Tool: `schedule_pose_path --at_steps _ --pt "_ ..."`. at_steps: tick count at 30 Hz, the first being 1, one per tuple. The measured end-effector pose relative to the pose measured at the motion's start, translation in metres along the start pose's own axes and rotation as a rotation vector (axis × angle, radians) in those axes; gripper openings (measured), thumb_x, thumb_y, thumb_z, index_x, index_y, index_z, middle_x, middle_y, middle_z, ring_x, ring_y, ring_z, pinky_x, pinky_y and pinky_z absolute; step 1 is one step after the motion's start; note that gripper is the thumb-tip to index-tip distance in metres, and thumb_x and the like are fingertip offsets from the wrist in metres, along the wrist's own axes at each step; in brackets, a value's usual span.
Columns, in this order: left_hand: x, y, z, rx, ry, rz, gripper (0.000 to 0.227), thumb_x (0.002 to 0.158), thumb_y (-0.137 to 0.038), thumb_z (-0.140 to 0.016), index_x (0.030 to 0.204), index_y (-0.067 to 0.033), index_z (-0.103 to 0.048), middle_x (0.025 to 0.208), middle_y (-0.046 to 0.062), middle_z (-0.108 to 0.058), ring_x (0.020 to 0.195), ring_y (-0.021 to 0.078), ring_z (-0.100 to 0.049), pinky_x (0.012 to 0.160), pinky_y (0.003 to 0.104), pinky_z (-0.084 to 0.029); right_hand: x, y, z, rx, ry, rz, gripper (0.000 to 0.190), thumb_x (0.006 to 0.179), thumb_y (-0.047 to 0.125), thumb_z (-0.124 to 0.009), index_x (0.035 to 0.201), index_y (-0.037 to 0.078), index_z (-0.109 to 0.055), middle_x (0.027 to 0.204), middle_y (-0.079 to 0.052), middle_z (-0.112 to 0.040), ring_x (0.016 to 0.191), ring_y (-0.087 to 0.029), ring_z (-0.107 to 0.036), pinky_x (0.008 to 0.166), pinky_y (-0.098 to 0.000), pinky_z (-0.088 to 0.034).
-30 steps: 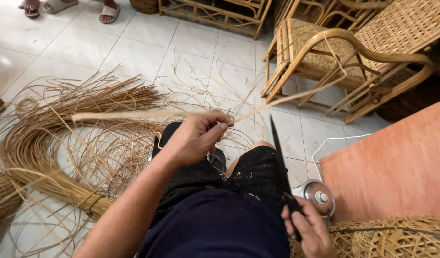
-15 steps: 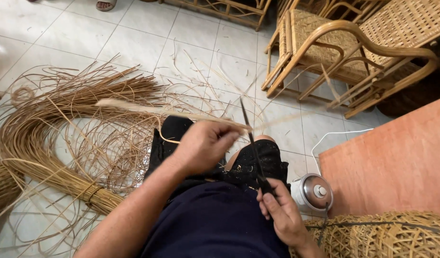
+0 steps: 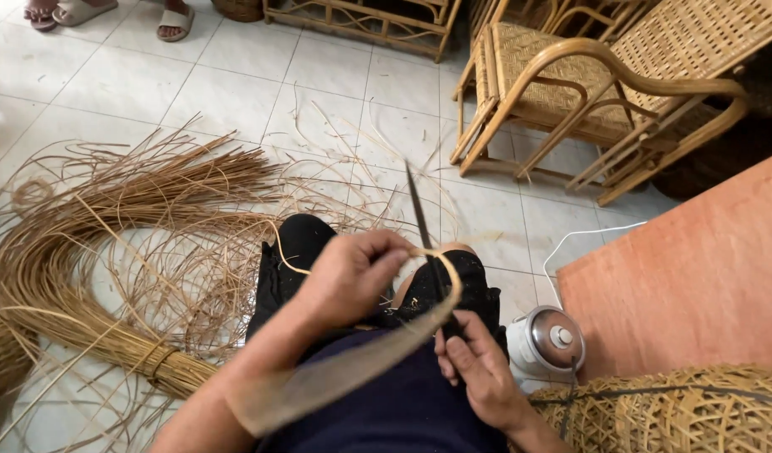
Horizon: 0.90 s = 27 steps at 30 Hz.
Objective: The person is preparing and weaving rattan strips, using scissors to trim the ends and hands to manipulate the material.
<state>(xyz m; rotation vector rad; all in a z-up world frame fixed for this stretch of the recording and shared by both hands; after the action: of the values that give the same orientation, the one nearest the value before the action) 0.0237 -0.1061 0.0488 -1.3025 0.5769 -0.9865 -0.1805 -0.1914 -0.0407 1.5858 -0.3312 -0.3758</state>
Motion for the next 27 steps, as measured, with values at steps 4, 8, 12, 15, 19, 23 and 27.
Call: schedule_pose_path --at_steps 4,8,12,15,19,23,27 --pt "-0.002 -0.003 0.010 -0.126 0.004 0.112 0.012 0.097 -0.002 -0.064 0.097 0.0005 -0.076 0.067 0.000 -0.061 0.048 0.0049 -0.043 0.040 0.021 -0.034 -0.002 -0.022 0.001 0.017 0.000 -0.080 0.041 0.103 0.020 -0.052 0.138 -0.002 -0.053 0.099 -0.009 -0.061 0.073 -0.013 -0.053 0.062 -0.0265 -0.044" --pt "-0.006 0.009 -0.012 -0.073 0.060 0.001 0.015 0.094 -0.008 -0.064 0.094 -0.0014 -0.078 0.063 -0.001 -0.063 0.051 0.0075 -0.049 0.045 0.024 -0.043 0.003 0.001 -0.004 0.041 -0.027 -0.018 0.040 0.104 0.017 -0.051 0.138 -0.002 -0.052 0.097 -0.009 -0.062 0.071 -0.013 -0.053 0.061 -0.0273 -0.045" --pt "0.011 0.029 0.022 -0.229 -0.109 0.021 0.014 0.099 -0.008 -0.065 0.100 -0.0017 -0.077 0.067 -0.003 -0.059 0.055 0.0060 -0.046 0.048 0.022 -0.037 -0.012 -0.022 -0.002 -0.037 0.011 -0.114 0.039 0.102 0.015 -0.049 0.134 -0.003 -0.057 0.093 -0.009 -0.061 0.071 -0.014 -0.050 0.065 -0.0275 -0.044" --pt "0.015 0.016 0.051 -0.121 -0.134 0.060 0.018 0.098 -0.012 -0.065 0.103 -0.0008 -0.077 0.064 -0.002 -0.059 0.052 0.0066 -0.047 0.045 0.022 -0.039 -0.042 -0.070 0.043 -0.055 -0.136 -0.345 0.040 0.094 0.012 -0.056 0.130 -0.003 -0.068 0.093 -0.014 -0.067 0.069 -0.019 -0.054 0.062 -0.0292 -0.040" --pt "0.014 0.004 0.059 -0.027 -0.086 0.162 0.019 0.098 -0.015 -0.065 0.102 -0.0019 -0.078 0.063 0.000 -0.061 0.049 0.0087 -0.049 0.042 0.024 -0.039 -0.066 -0.153 0.125 -0.579 -0.020 -0.276 0.042 0.094 0.025 -0.066 0.134 0.014 -0.066 0.119 0.001 -0.083 0.107 -0.006 -0.074 0.096 -0.0237 -0.052" --pt "0.012 -0.011 0.049 0.109 0.028 0.161 0.018 0.098 -0.020 -0.067 0.098 -0.0090 -0.081 0.062 -0.001 -0.063 0.050 0.0094 -0.052 0.043 0.025 -0.037 -0.076 -0.206 0.170 -1.236 0.056 -0.189 0.054 0.084 0.035 -0.078 0.135 0.027 -0.060 0.114 0.003 -0.074 0.104 -0.014 -0.077 0.090 -0.0280 -0.061" --pt "0.012 -0.029 0.041 0.291 0.104 0.072 0.021 0.098 -0.023 -0.064 0.103 -0.0113 -0.080 0.067 0.001 -0.068 0.053 0.0122 -0.055 0.048 0.028 -0.040 -0.044 -0.073 0.097 -1.248 0.188 -0.281 0.035 0.092 0.044 -0.068 0.124 0.029 -0.069 0.115 0.010 -0.073 0.107 -0.010 -0.074 0.093 -0.0295 -0.059"
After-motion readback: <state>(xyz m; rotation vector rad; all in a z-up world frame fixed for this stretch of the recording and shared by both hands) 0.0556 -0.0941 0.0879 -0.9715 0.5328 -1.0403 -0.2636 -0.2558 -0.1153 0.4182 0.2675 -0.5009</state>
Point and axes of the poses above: each hand's wrist, its own x-axis towards the middle knuckle, its own z-axis out of the back of the hand, y = z × x, the point moved 8 cm from there along x, towards the middle knuckle
